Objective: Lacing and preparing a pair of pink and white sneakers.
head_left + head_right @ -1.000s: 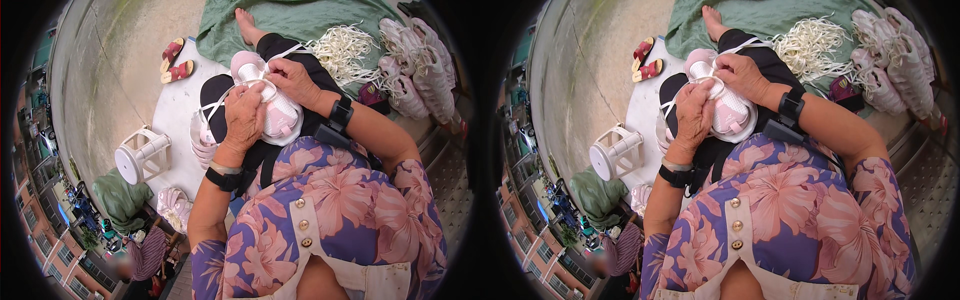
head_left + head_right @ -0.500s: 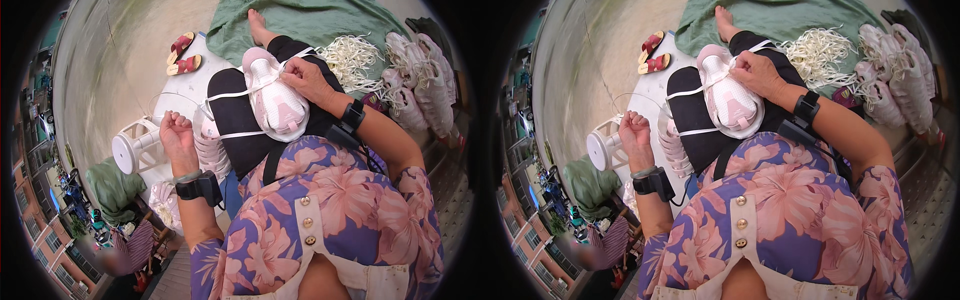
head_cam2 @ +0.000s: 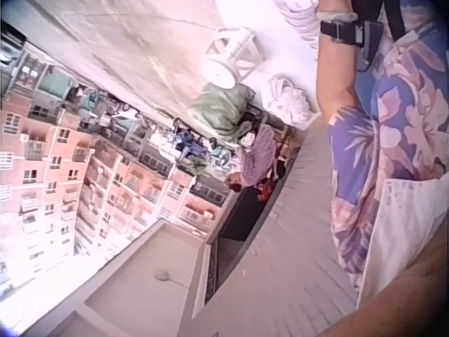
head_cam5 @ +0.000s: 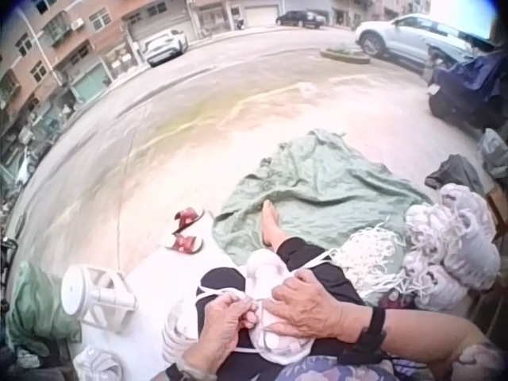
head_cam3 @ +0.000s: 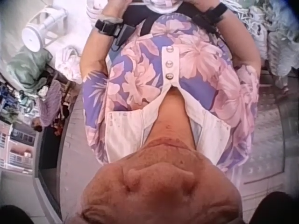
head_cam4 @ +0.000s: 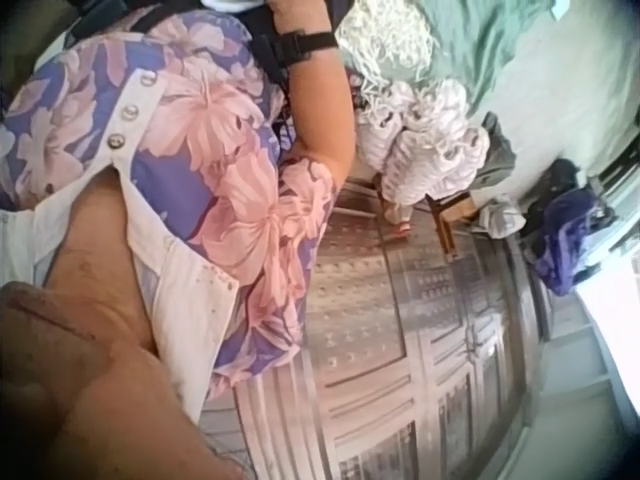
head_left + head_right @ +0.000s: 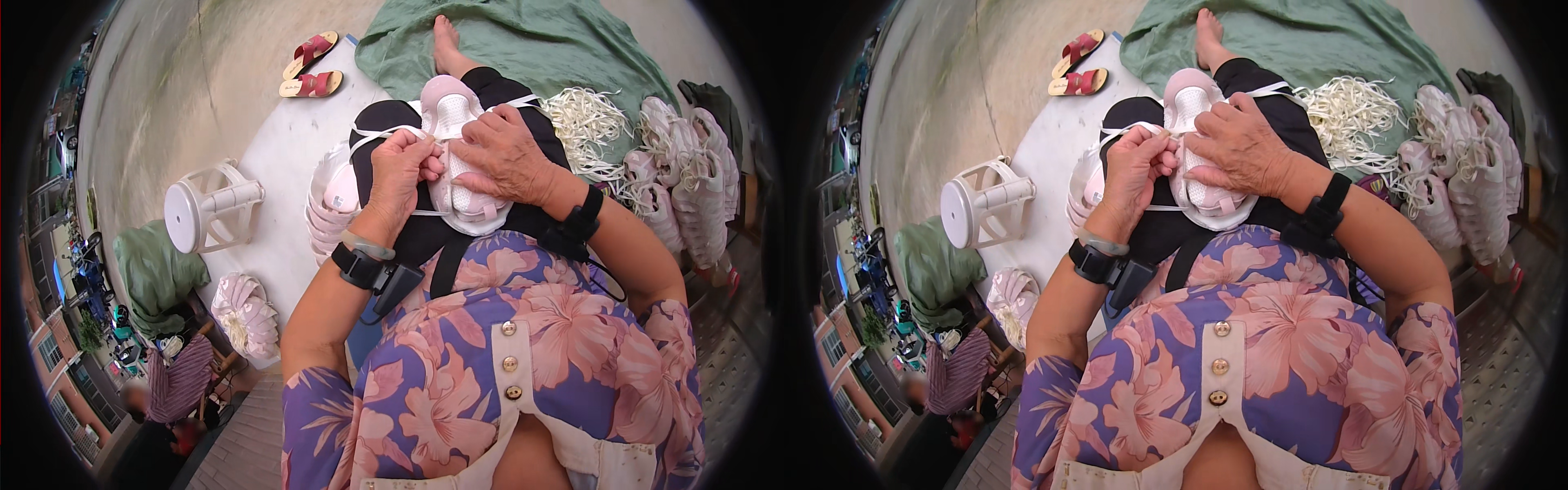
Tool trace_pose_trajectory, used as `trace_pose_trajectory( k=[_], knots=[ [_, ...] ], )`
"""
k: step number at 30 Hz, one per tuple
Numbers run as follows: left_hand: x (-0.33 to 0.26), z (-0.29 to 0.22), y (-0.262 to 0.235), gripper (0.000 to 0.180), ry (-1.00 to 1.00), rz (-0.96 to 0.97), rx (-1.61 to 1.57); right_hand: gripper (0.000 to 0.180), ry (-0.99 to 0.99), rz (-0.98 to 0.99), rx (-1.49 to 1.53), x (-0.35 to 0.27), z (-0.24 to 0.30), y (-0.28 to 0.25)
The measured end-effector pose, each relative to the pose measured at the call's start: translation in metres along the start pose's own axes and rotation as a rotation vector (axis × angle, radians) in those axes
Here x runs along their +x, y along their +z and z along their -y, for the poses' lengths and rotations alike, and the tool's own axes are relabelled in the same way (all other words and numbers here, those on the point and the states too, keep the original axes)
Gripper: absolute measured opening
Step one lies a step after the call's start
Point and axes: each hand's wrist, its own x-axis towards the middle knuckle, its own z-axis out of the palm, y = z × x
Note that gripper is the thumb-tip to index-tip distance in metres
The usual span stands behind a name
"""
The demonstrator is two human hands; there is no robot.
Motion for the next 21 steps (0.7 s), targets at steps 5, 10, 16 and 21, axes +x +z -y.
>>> trace_pose_trajectory(
  k=[5,10,16,21],
  knots=[
    [0.001,0.006,0.003,0.011,0.113,-0.032,0.084,0.045,0.011,-0.061,-0.054,0.0,0.002,0.005],
    [0.006,0.009,0.007,0.013,0.166,-0.058,0.088,0.043,0.026,-0.098,-0.056,0.0,0.005,0.003],
    [0.004,0.01,0.009,0.014,0.171,-0.067,0.14,0.042,0.035,-0.115,-0.025,-0.003,0.004,0.006],
    [0.001,0.015,0.012,0.016,0.289,-0.089,0.209,0.04,0.049,-0.139,-0.016,-0.004,0.006,0.006]
  ],
)
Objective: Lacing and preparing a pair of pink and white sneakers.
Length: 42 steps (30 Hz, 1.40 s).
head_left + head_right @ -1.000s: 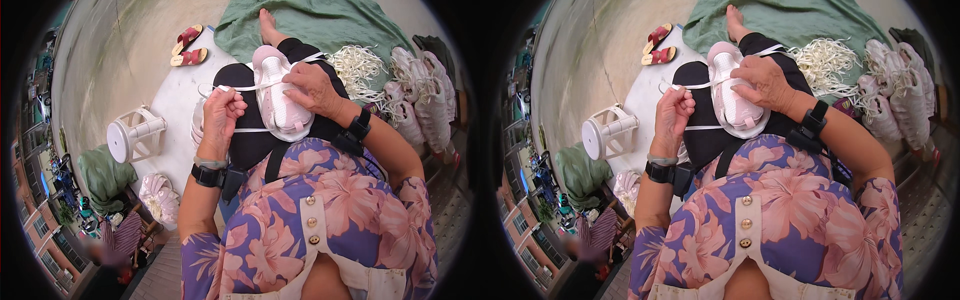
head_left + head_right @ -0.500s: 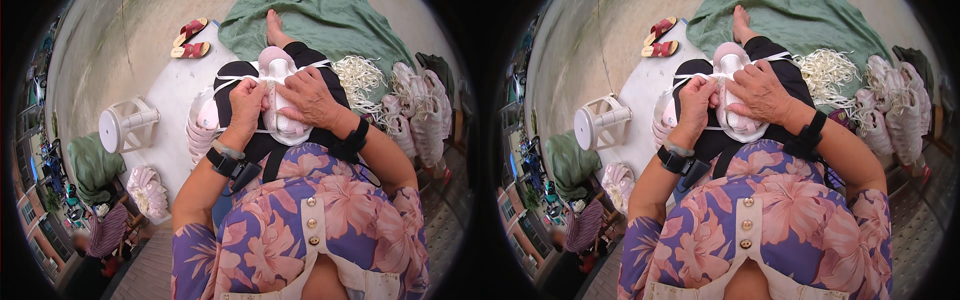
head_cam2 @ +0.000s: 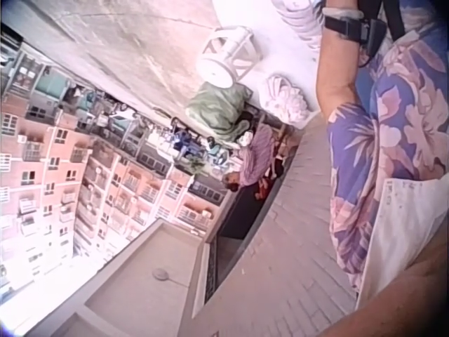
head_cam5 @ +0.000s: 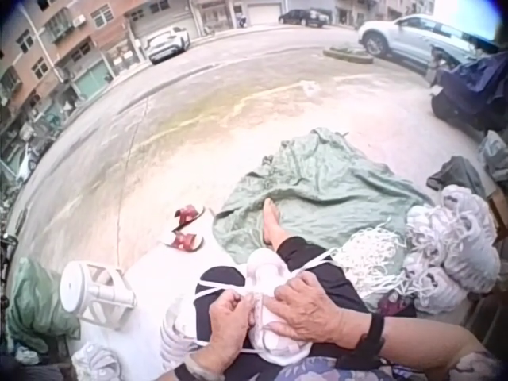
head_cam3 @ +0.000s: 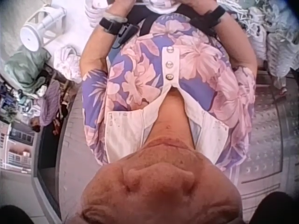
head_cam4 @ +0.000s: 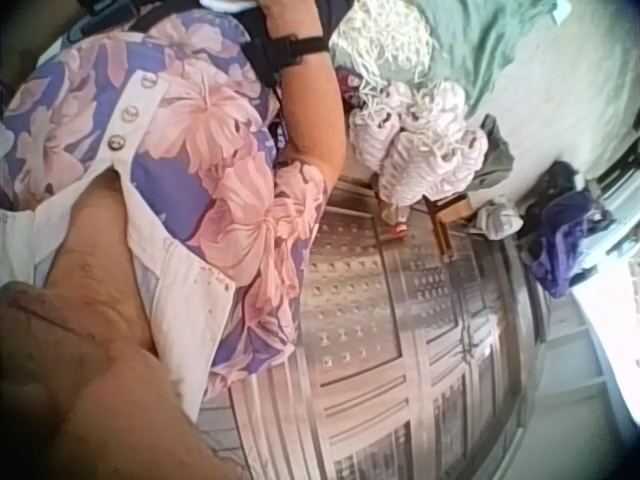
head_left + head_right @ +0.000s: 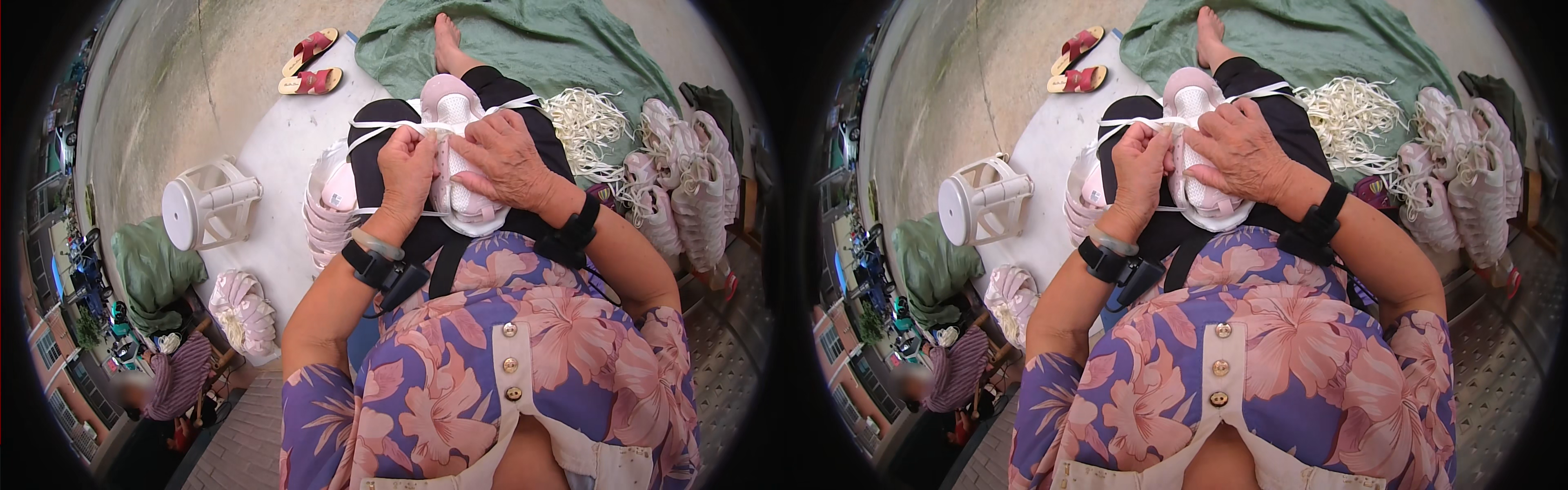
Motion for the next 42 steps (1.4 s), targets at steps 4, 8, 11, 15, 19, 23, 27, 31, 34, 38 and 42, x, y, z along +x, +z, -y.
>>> trace_pose_trajectory(
  k=[4,8,11,15,19,23,27,31,34,38,42],
  knots=[
    [-0.001,0.0,0.0,0.016,0.007,0.01,-0.009,0.041,0.002,0.001,0.002,0.0,0.0,0.0],
    [0.003,0.003,-0.001,0.017,0.042,0.049,0.041,0.042,0.0,-0.01,0.004,-0.002,0.0,0.001],
    [0.012,0.008,-0.007,0.018,0.072,0.075,0.216,0.042,-0.01,-0.021,0.007,-0.002,0.0,0.002],
    [0.018,0.007,-0.004,0.02,0.119,0.033,0.464,0.042,-0.014,-0.021,0.016,-0.004,-0.005,0.005],
    [0.019,0.002,0.002,0.019,0.126,-0.021,0.598,0.041,0.0,-0.069,0.041,-0.007,-0.008,0.01],
    [0.019,0.009,0.003,0.02,0.159,-0.135,0.5,0.041,-0.016,-0.114,0.069,-0.006,-0.013,0.015],
    [0.015,0.003,0.007,0.025,0.427,-0.154,0.661,0.041,-0.025,-0.148,0.06,-0.007,-0.016,0.018],
    [0.024,0.014,-0.001,0.023,0.729,-0.08,0.788,0.041,-0.035,-0.144,0.06,-0.006,-0.014,0.018],
    [0.021,0.014,-0.003,0.023,0.717,-0.034,0.872,0.041,-0.026,-0.164,0.053,-0.005,-0.016,0.021],
    [0.016,0.012,-0.006,0.031,0.549,0.019,0.886,0.038,-0.025,-0.159,0.009,0.0,-0.022,0.027],
    [0.015,-0.009,-0.011,0.043,0.36,0.16,0.873,0.037,-0.055,-0.151,-0.01,0.005,-0.025,0.027]
  ],
)
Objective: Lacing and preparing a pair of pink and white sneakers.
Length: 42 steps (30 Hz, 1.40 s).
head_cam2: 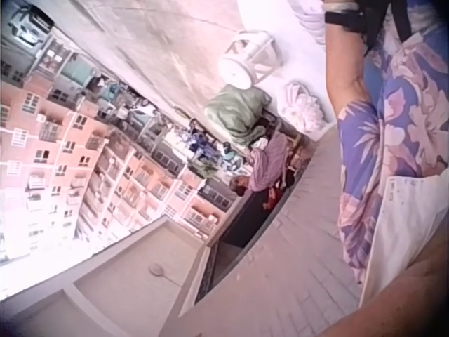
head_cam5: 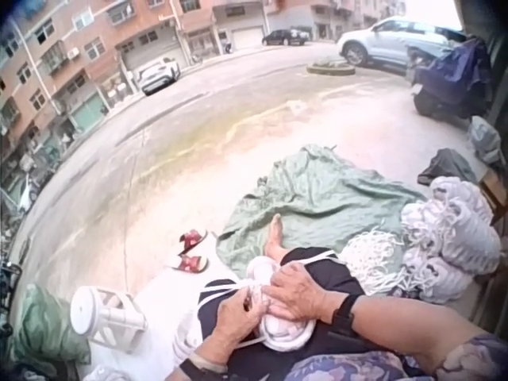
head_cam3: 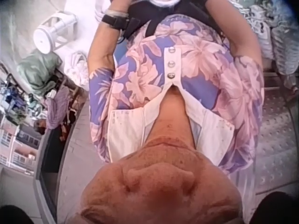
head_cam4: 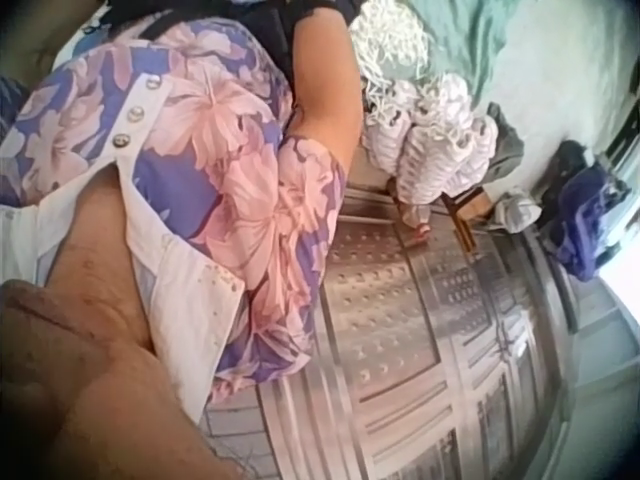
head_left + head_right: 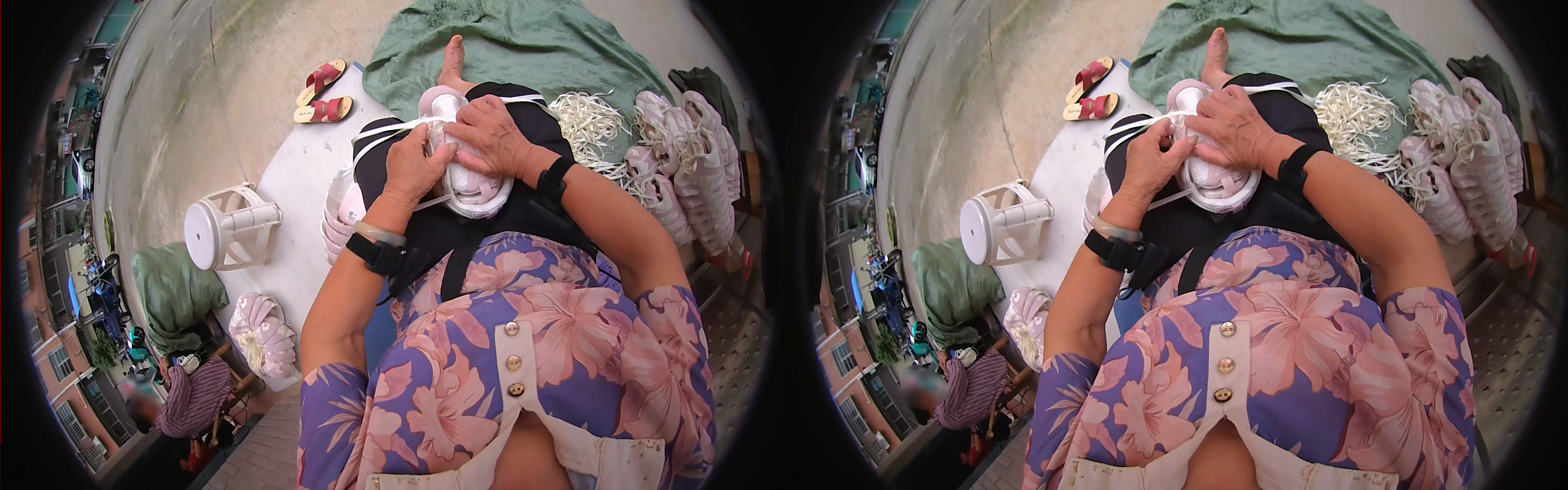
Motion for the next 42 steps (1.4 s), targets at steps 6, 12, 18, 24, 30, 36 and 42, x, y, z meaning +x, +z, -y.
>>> trace_pose_trajectory(
  k=[6,12,18,24,30,36,42],
  knots=[
    [0.002,-0.008,-0.012,0.041,-0.002,0.197,0.07,0.039,0.014,-0.001,0.054,-0.008,0.003,-0.001],
    [0.009,-0.016,-0.015,0.03,0.002,0.361,0.192,0.044,-0.019,0.028,0.058,-0.013,0.008,-0.006],
    [0.007,-0.038,-0.001,0.024,-0.025,0.311,0.484,0.049,0.012,0.021,0.063,-0.016,0.012,-0.008],
    [0.005,-0.021,-0.006,0.028,0.055,0.26,0.403,0.041,0.183,0.047,0.126,-0.013,0.017,-0.007],
    [0.002,-0.012,-0.006,0.021,0.111,0.191,0.295,0.035,0.455,0.127,0.166,0.002,0.019,-0.001],
    [-0.01,-0.022,-0.007,0.021,0.129,0.162,0.347,0.036,0.426,-0.086,0.076,-0.006,0.039,0.007],
    [-0.005,-0.02,-0.007,0.021,0.121,0.163,0.348,0.037,0.394,-0.139,-0.001,-0.003,0.041,0.015]
  ],
)
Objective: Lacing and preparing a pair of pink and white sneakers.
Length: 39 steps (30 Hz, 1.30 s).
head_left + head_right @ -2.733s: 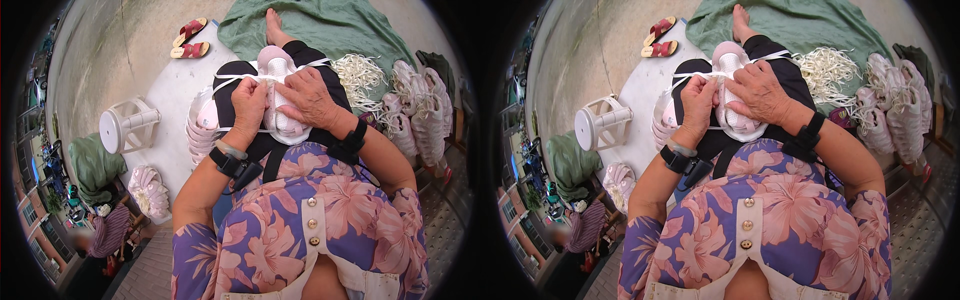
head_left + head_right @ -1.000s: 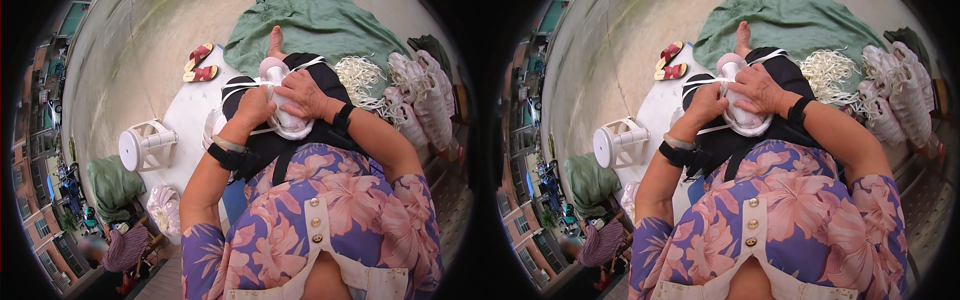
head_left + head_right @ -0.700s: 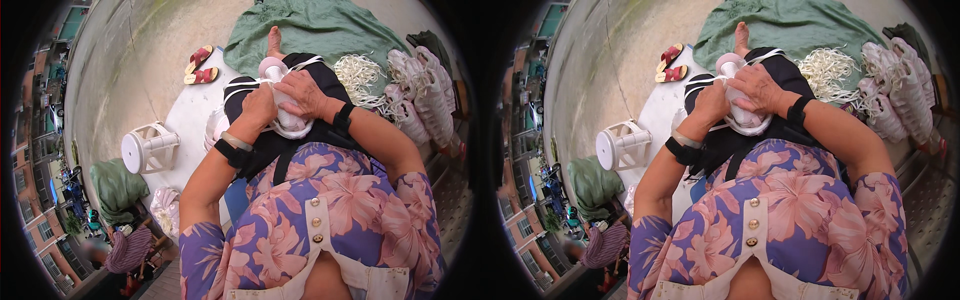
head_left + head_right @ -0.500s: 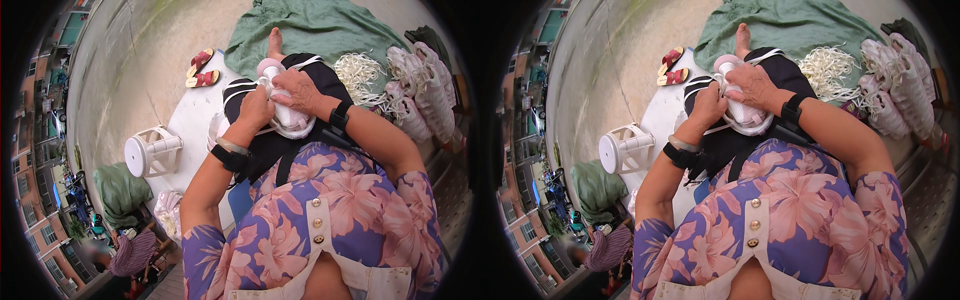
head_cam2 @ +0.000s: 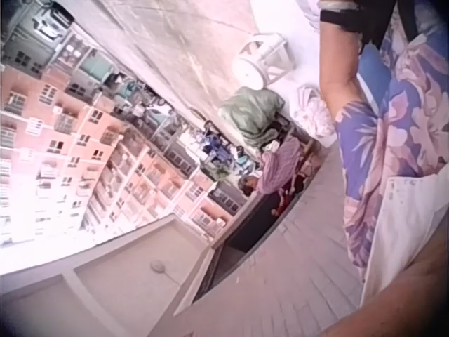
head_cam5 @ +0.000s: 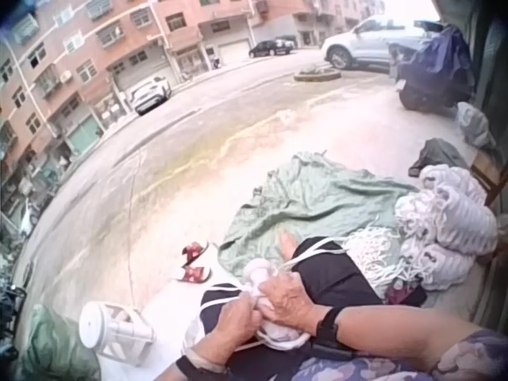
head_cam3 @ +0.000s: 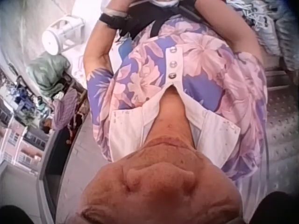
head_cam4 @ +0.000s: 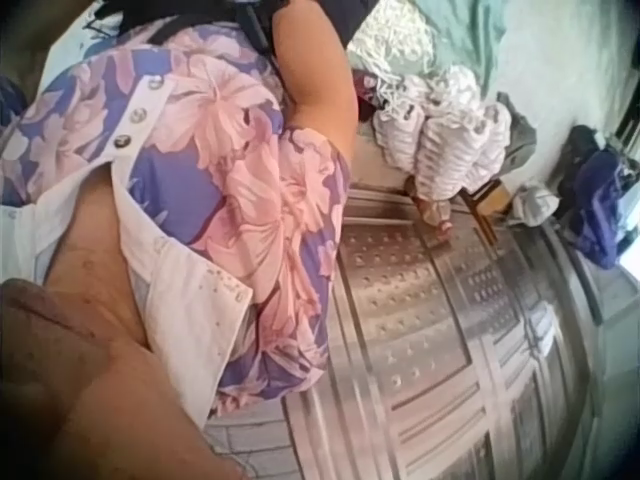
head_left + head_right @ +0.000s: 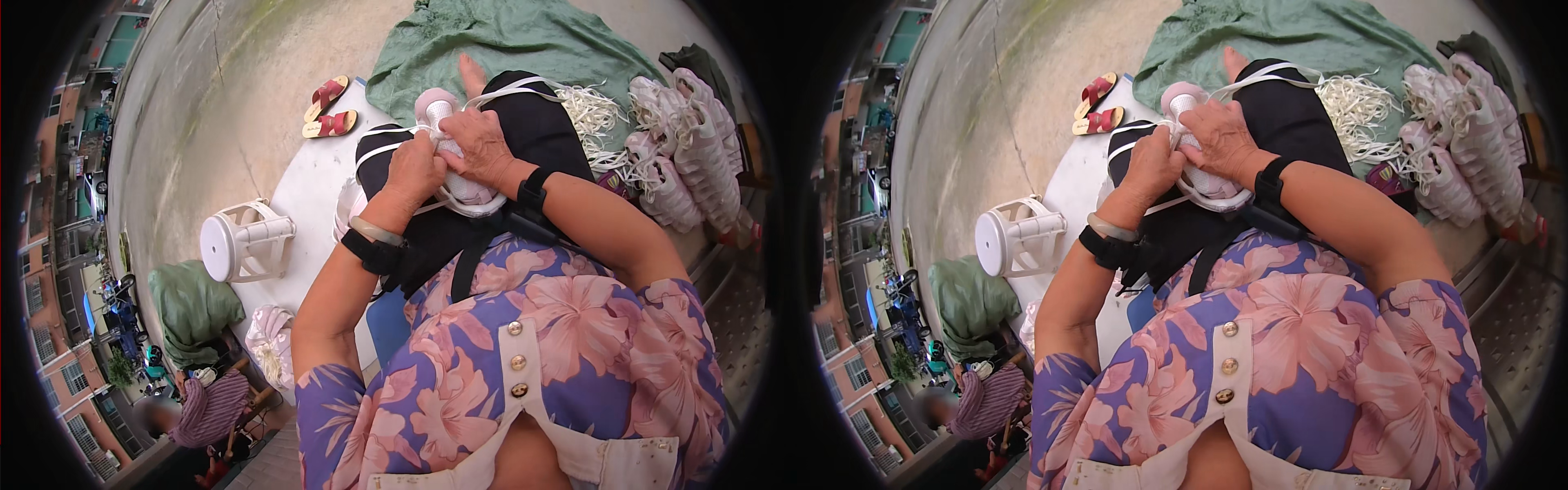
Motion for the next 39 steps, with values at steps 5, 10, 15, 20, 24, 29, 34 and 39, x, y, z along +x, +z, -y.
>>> trace_pose_trajectory(
  k=[5,10,15,20,24,29,34,39],
  knots=[
    [-0.002,-0.005,0.003,0.02,0.069,-0.015,0.02,0.035,0.074,0.003,0.062,-0.003,-0.006,-0.002],
    [-0.005,-0.015,-0.006,0.018,0.052,0.029,-0.024,0.033,0.136,-0.01,0.115,-0.005,-0.001,-0.007],
    [-0.007,-0.01,-0.008,0.015,0.076,0.008,-0.095,0.031,0.092,-0.016,0.065,-0.004,0.0,-0.008],
    [-0.006,0.0,-0.011,0.03,0.058,0.109,-0.176,0.036,0.065,-0.017,0.047,-0.004,0.0,-0.01],
    [0.004,0.012,-0.009,0.028,0.056,0.096,-0.341,0.03,0.006,-0.078,0.061,0.001,-0.006,-0.004],
    [0.02,0.025,-0.008,0.021,0.082,0.17,-0.32,0.027,-0.105,-0.091,-0.017,0.006,-0.01,0.001],
    [0.014,0.031,-0.002,0.018,-0.033,0.189,-0.489,0.008,-0.221,-0.076,-0.13,0.011,-0.008,-0.001],
    [0.001,0.032,0.011,0.014,-0.068,0.016,-0.587,0.009,-0.279,0.093,-0.233,0.017,0.006,-0.005]
  ],
)
